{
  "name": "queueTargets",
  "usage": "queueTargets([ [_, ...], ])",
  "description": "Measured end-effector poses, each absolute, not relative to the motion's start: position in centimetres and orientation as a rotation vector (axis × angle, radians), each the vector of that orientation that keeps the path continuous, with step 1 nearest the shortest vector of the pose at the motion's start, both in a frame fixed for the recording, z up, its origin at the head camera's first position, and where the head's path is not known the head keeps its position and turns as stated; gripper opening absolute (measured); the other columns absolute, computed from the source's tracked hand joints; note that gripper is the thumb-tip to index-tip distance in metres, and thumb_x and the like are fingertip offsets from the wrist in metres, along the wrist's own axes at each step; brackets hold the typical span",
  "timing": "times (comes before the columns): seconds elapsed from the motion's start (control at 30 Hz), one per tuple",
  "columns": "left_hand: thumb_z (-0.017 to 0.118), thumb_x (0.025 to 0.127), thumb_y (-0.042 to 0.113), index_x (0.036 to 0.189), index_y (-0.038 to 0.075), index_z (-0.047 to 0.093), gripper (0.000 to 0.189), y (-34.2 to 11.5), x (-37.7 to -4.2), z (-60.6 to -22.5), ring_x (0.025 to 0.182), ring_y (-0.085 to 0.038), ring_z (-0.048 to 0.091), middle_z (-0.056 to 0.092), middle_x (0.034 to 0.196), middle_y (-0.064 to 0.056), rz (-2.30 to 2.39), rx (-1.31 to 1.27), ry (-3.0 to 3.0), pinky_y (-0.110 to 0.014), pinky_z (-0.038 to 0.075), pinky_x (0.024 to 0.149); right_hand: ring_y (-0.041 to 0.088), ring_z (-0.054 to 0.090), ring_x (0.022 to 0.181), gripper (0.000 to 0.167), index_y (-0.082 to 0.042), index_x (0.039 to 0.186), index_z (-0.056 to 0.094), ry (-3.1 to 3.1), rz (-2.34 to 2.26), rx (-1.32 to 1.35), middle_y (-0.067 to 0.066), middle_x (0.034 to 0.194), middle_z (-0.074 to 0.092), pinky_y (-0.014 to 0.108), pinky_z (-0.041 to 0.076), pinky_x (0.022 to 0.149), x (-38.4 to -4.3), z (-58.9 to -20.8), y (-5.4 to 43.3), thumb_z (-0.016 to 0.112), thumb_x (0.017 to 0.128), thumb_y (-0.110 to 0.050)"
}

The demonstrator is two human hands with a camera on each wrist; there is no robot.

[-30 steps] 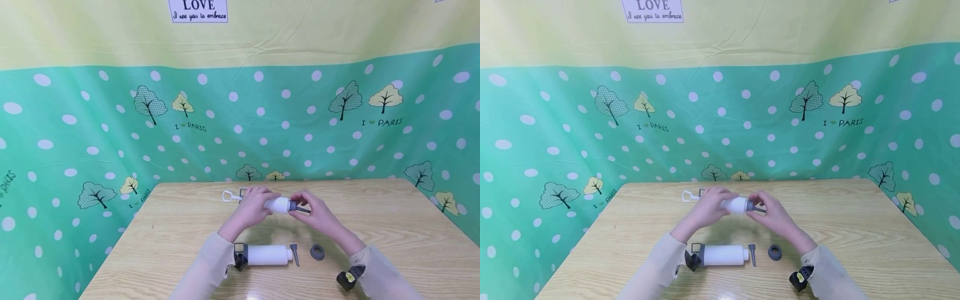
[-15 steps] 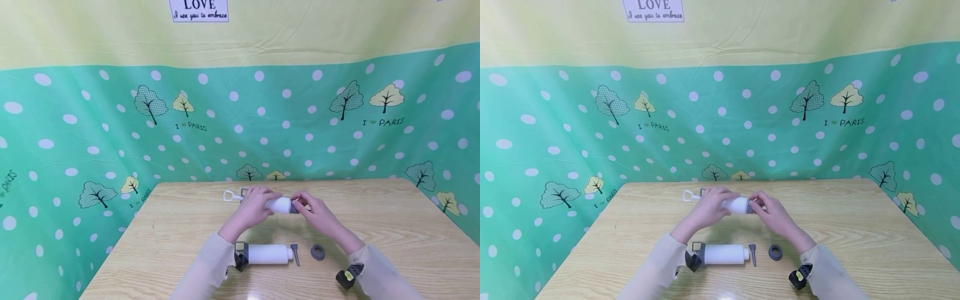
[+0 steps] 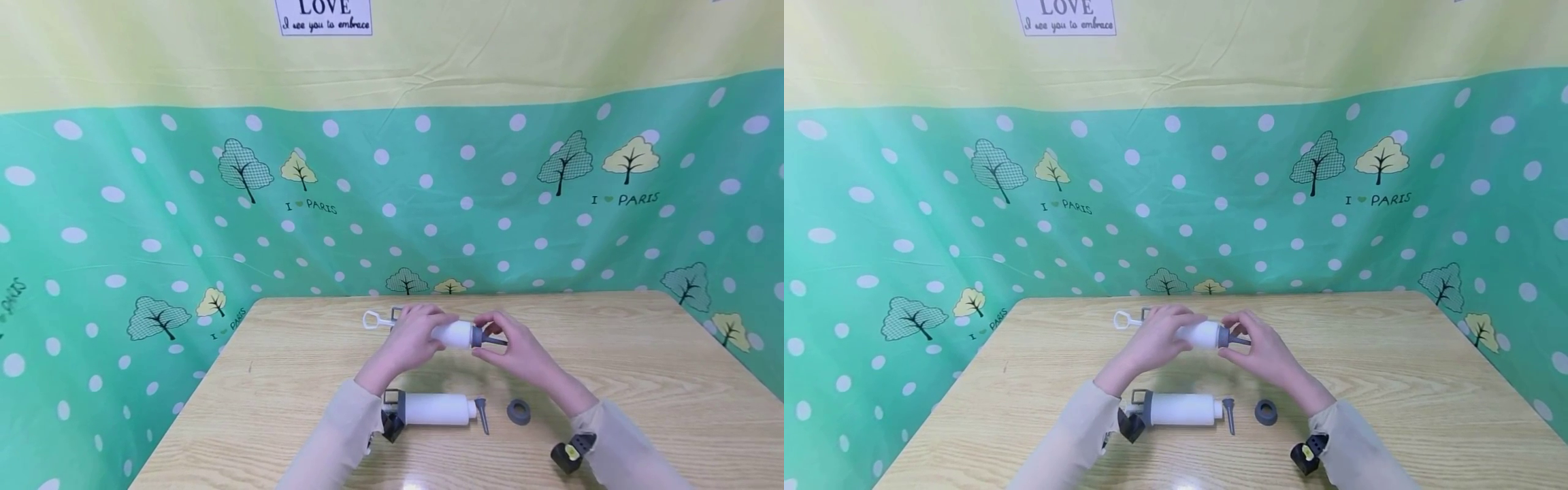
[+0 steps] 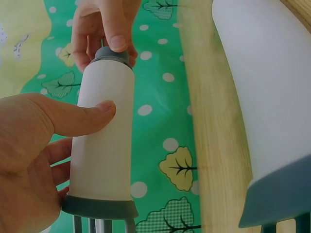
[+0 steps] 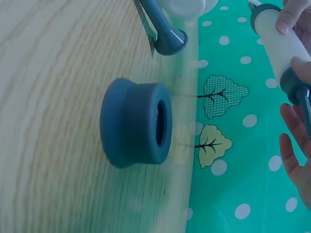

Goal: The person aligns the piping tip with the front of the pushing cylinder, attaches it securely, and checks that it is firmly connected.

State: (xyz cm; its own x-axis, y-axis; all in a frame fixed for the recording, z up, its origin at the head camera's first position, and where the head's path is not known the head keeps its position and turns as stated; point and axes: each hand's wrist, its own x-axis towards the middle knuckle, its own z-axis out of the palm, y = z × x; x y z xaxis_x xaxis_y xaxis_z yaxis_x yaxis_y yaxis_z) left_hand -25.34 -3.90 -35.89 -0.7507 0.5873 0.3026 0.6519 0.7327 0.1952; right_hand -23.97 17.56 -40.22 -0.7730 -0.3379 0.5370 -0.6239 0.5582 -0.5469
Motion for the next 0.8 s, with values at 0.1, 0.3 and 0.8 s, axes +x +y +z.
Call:
queueTargets([
  [0.1,0.073,0.073,0.017,0.121,0.022,0.058,0.051,-3.92,-25.30,-35.88,0.112,-0.017,0.051,0.060,0.117,0.003,-0.432,-0.986,-2.714,-0.038,0.031,0.100,0.011,0.058,0.082,0.042,-0.010,0.105,0.055,-2.400,1.039,0.798,-0.005,0.096,0.058,0.033,0.050,0.075,-23.96,-40.17,17.46,0.077,0.070,-0.014],
  [0.3,0.073,0.073,0.017,0.122,0.022,0.058,0.051,-3.94,-25.33,-35.83,0.111,-0.018,0.052,0.061,0.117,0.002,-0.423,-0.985,-2.703,-0.038,0.032,0.099,0.010,0.056,0.084,0.030,-0.013,0.104,0.055,-2.453,1.094,0.725,-0.006,0.093,0.059,0.031,0.050,0.075,-23.83,-40.14,17.43,0.070,0.079,-0.020],
  [0.8,0.073,0.074,0.017,0.121,0.023,0.059,0.050,-3.80,-25.03,-35.48,0.112,-0.018,0.051,0.060,0.119,0.001,-0.430,-0.983,-2.716,-0.038,0.031,0.100,0.015,0.063,0.071,0.020,-0.011,0.102,0.052,-2.580,1.302,0.618,-0.005,0.075,0.065,0.025,0.048,0.062,-24.32,-40.18,17.49,0.046,0.095,-0.029],
])
